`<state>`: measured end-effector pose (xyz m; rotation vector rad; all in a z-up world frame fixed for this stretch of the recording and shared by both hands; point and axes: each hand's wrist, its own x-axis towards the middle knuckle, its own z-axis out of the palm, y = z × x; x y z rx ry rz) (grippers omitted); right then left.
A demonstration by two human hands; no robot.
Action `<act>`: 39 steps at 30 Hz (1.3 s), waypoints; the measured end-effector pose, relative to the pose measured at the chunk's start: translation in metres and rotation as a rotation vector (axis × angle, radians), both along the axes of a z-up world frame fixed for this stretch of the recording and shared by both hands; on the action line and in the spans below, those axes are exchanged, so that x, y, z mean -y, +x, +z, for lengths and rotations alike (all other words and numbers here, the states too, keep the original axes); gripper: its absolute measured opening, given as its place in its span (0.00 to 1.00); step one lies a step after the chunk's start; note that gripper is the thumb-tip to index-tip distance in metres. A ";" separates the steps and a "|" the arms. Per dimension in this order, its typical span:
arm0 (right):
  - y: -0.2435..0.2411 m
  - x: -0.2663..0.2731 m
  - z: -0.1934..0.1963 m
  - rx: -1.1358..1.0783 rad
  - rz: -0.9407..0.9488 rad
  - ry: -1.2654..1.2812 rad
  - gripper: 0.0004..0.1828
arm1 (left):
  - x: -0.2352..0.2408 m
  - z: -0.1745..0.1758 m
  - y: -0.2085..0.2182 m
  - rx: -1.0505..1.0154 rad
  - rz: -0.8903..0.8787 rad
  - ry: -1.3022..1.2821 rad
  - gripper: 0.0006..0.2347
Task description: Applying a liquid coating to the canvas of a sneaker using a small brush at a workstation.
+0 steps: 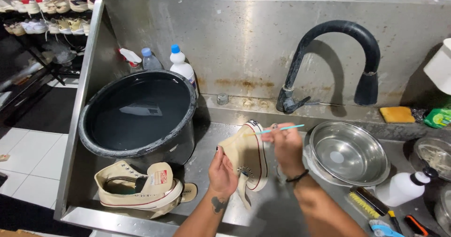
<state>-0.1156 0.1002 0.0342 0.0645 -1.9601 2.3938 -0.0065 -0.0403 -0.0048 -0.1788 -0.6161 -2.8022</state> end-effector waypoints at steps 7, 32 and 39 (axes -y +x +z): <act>0.024 -0.023 0.011 -0.142 0.153 0.277 0.09 | -0.002 -0.012 -0.006 0.239 0.163 0.037 0.15; -0.017 -0.108 -0.043 0.074 0.026 0.176 0.05 | -0.009 -0.023 -0.018 0.310 0.177 -0.061 0.22; -0.016 -0.040 -0.033 0.062 0.109 -0.286 0.09 | -0.024 0.017 -0.002 0.272 0.130 -0.053 0.25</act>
